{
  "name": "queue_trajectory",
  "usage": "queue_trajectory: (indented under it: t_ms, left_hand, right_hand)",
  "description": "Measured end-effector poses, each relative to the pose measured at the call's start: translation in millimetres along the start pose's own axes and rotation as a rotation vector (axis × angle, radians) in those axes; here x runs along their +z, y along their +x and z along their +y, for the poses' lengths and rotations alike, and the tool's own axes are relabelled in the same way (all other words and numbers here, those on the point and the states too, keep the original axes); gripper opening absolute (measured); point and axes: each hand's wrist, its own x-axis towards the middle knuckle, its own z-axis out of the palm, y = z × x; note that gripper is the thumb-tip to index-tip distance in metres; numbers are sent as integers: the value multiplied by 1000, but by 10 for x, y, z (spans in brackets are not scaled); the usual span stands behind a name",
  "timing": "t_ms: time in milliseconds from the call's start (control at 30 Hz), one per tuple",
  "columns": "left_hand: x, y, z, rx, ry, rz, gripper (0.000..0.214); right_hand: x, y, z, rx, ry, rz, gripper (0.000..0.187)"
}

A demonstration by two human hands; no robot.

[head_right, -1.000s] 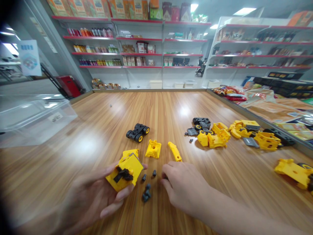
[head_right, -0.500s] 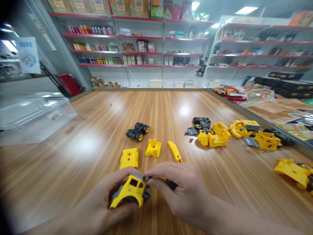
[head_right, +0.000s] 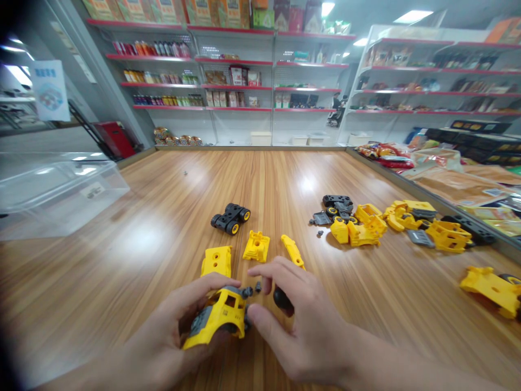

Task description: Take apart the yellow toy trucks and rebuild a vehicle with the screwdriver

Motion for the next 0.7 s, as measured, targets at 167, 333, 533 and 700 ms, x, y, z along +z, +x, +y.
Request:
queue_trajectory:
  t_ms: [167, 333, 533, 700]
  left_hand:
    - [-35, -13, 11, -18, -10, 8, 45]
    - [-75, 5, 14, 72, 13, -31, 59]
    - [-74, -27, 40, 95, -5, -15, 60]
    - [-86, -33, 57, 92, -13, 2, 61]
  right_hand:
    - [-19, -27, 16, 61, 89, 33, 35]
    - [5, -5, 58, 45, 89, 165, 20]
    - [-8, -26, -20, -46, 246, 253, 22]
    - [20, -39, -13, -30, 282, 209, 20]
